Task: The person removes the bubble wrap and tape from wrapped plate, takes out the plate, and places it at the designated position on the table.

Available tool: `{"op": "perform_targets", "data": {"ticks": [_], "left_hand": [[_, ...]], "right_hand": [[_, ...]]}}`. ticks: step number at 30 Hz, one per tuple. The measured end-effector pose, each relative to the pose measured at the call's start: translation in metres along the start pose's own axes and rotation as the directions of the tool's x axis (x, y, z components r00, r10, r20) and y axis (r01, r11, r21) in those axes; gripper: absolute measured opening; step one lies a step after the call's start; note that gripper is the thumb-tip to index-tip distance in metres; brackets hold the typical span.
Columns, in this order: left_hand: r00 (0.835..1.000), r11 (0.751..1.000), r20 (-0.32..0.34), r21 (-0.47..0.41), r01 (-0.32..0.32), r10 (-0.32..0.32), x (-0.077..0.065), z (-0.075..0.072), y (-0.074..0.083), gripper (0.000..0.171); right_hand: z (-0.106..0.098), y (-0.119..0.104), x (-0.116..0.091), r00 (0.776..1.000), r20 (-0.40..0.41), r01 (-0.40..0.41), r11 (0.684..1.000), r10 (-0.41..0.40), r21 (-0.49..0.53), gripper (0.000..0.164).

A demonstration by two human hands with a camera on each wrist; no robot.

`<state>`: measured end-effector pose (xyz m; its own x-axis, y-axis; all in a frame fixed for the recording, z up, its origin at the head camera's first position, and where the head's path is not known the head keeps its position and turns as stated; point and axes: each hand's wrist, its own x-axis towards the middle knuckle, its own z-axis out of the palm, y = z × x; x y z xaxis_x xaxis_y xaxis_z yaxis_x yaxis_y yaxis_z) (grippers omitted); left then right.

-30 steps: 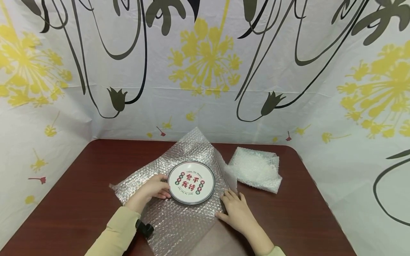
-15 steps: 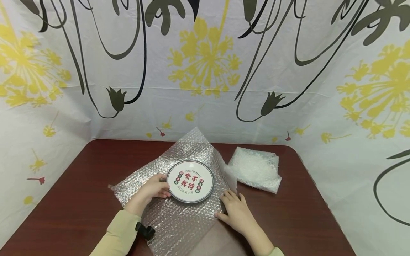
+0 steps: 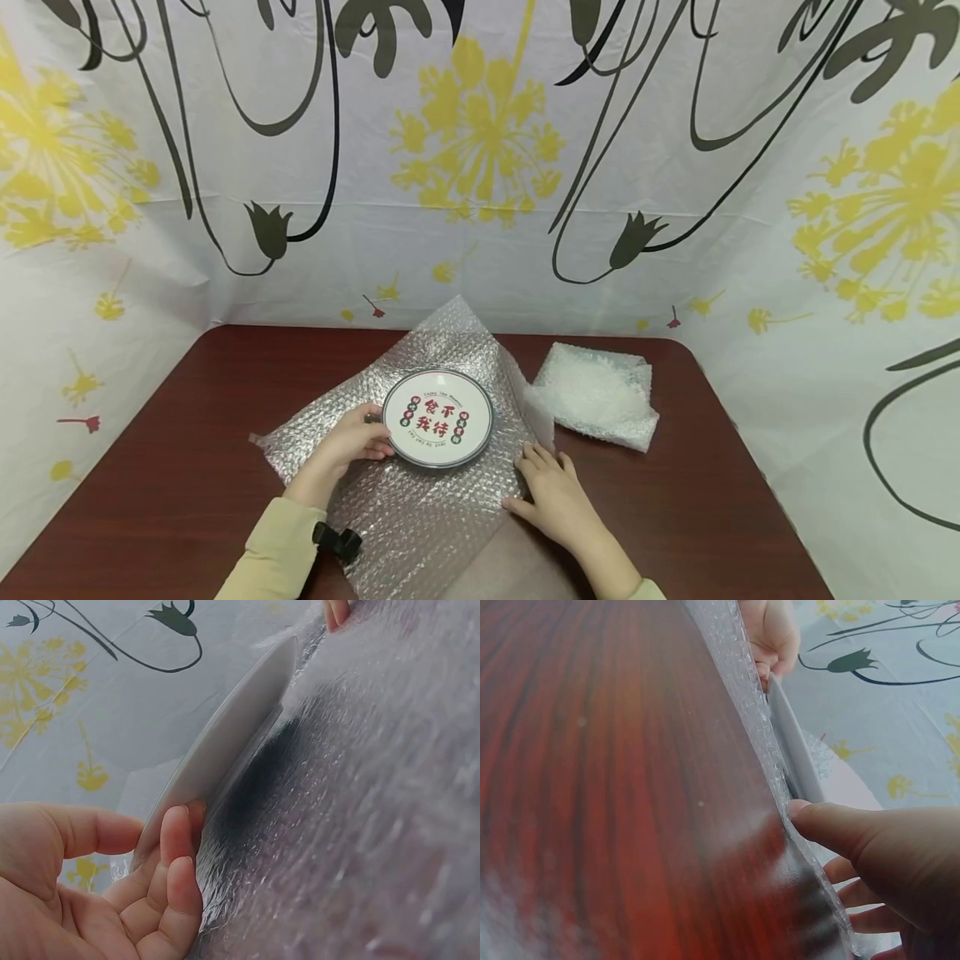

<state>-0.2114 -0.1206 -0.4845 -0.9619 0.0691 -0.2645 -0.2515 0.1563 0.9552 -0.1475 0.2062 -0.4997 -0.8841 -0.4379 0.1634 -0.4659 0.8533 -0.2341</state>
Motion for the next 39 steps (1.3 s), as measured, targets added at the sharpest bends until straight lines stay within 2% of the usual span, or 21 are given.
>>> {"op": "perform_targets", "data": {"ticks": [10, 17, 25, 34, 39], "left_hand": [[1.0, 1.0, -0.027, 0.0, -0.014, 0.014, -0.004, -0.012, 0.008, 0.045], [0.998, 1.0, -0.051, -0.002, -0.03, 0.03, -0.009, -0.021, 0.015, 0.057], [0.996, 0.999, -0.074, -0.003, -0.044, 0.044, -0.014, -0.032, 0.023, 0.054], [0.992, 0.996, -0.112, -0.055, -0.073, 0.066, -0.019, -0.052, 0.025, 0.045], [0.99, 0.994, -0.121, -0.078, -0.078, 0.068, -0.023, -0.065, 0.027, 0.049]], "right_hand": [[-0.001, -0.001, 0.001, 1.0, 0.005, -0.002, 1.0, 0.002, -0.001, 0.063], [0.0, 0.0, 0.0, 1.0, -0.005, 0.005, 1.0, -0.005, -0.001, 0.063], [-0.001, 0.0, 0.0, 1.0, -0.011, 0.011, 1.0, -0.011, 0.008, 0.064], [-0.001, 0.001, 0.0, 1.0, 0.006, 0.004, 1.0, -0.005, 0.018, 0.064], [-0.002, 0.0, -0.001, 1.0, 0.009, -0.004, 1.0, 0.004, 0.027, 0.064]]}}
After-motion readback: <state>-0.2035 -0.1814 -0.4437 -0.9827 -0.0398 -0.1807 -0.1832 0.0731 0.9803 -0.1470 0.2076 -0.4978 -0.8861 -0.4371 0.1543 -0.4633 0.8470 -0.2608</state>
